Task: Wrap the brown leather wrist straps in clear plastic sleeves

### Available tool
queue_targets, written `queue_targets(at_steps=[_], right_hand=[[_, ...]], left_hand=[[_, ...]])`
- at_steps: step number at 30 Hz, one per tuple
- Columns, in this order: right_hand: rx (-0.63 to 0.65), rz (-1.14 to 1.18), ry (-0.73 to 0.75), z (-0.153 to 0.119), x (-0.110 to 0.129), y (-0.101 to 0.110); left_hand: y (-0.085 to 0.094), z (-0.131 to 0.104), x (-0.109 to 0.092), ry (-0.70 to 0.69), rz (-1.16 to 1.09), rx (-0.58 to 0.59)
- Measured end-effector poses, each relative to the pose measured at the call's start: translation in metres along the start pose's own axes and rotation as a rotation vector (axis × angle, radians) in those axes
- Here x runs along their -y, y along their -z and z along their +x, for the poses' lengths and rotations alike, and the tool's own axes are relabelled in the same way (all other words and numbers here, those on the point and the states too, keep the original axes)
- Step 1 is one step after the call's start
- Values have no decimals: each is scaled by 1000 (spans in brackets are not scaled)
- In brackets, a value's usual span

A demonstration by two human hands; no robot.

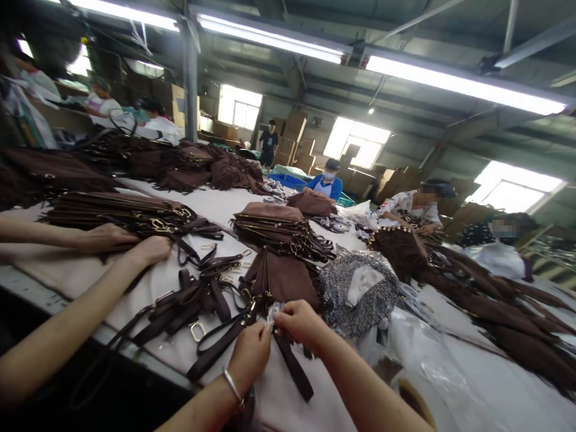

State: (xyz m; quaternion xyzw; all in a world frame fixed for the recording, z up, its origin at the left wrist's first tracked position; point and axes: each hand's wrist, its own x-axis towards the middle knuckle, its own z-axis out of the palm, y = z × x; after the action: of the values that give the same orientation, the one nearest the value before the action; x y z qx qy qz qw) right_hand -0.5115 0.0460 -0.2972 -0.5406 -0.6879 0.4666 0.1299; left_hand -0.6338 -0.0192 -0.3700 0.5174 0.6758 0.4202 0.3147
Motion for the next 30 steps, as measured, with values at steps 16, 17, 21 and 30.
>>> queue_targets(at_steps=[16,17,21,30], right_hand=[[104,-454,-263,46,22,-13],[107,-459,-268,47,22,-14],[102,-449,-268,47,18,-15],[11,-379,-223,43,11,-23]], left_hand=[[-3,-9,5,-43,92,-20],[-3,-10,5,-31,64,-36],[-3,-11,4,-55,20,-69],[-1,-11,0,-87,97,-28]])
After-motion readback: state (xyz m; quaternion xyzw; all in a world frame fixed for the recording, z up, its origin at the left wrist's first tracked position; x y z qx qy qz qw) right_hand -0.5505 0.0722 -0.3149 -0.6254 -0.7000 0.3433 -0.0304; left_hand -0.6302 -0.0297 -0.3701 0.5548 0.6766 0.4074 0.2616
